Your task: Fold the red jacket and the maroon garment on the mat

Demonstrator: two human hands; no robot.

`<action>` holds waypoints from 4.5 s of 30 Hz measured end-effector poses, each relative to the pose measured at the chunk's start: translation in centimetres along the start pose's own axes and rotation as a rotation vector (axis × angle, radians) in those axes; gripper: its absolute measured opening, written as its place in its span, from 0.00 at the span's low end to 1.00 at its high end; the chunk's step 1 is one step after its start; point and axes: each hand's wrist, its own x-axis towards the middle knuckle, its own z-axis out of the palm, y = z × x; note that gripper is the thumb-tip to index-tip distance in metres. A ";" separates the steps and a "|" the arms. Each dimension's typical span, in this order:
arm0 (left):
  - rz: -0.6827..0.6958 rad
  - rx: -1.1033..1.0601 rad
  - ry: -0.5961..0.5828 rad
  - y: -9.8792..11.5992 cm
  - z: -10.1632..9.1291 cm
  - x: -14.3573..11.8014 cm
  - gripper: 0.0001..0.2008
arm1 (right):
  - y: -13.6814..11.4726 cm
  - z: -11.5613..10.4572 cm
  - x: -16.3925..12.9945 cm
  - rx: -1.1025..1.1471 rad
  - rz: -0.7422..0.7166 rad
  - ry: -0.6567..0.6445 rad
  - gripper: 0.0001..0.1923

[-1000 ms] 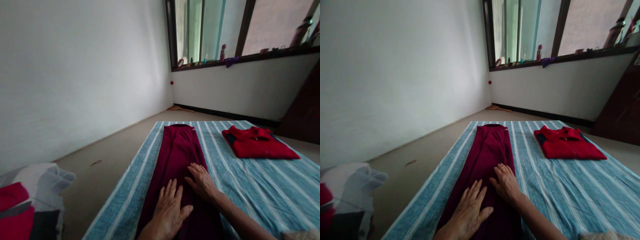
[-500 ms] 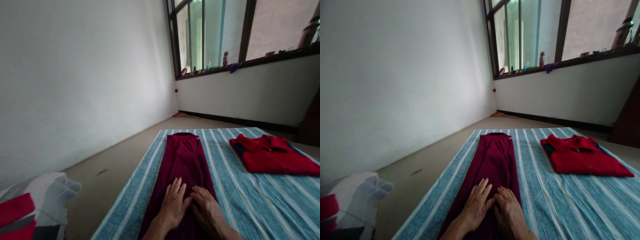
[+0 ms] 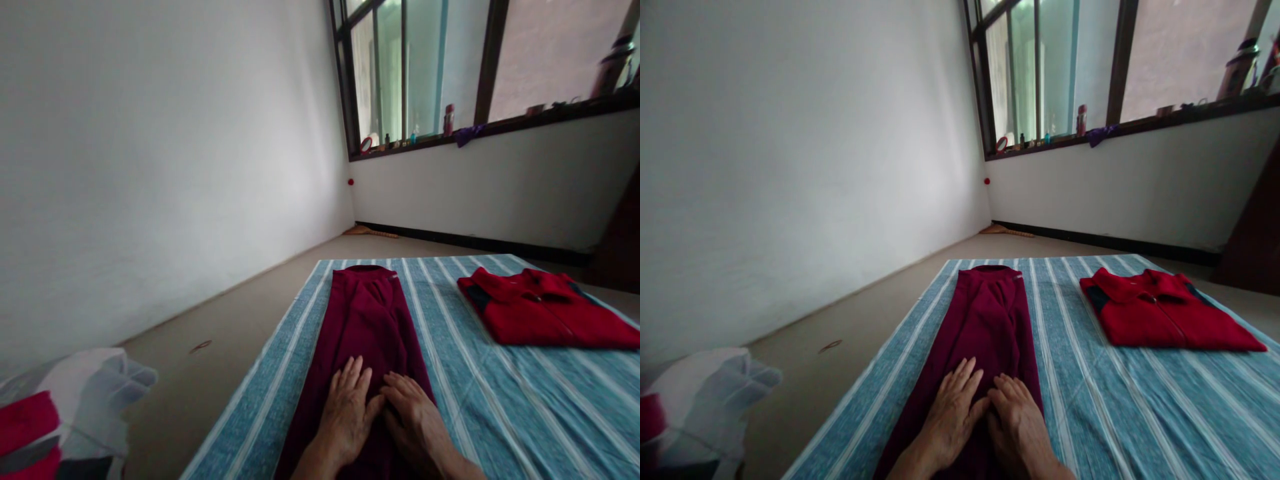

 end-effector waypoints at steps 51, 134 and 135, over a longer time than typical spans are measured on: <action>0.032 -0.008 0.056 -0.1 0.2 0.2 0.32 | -0.4 -1.0 -0.1 0.012 0.006 0.013 0.15; 0.046 -0.006 0.105 -0.5 1.0 0.3 0.30 | 0.0 -0.8 0.0 0.024 0.000 -0.020 0.14; 0.045 -0.004 0.104 -0.5 1.0 0.3 0.30 | 0.0 -0.8 0.0 0.024 0.001 -0.022 0.14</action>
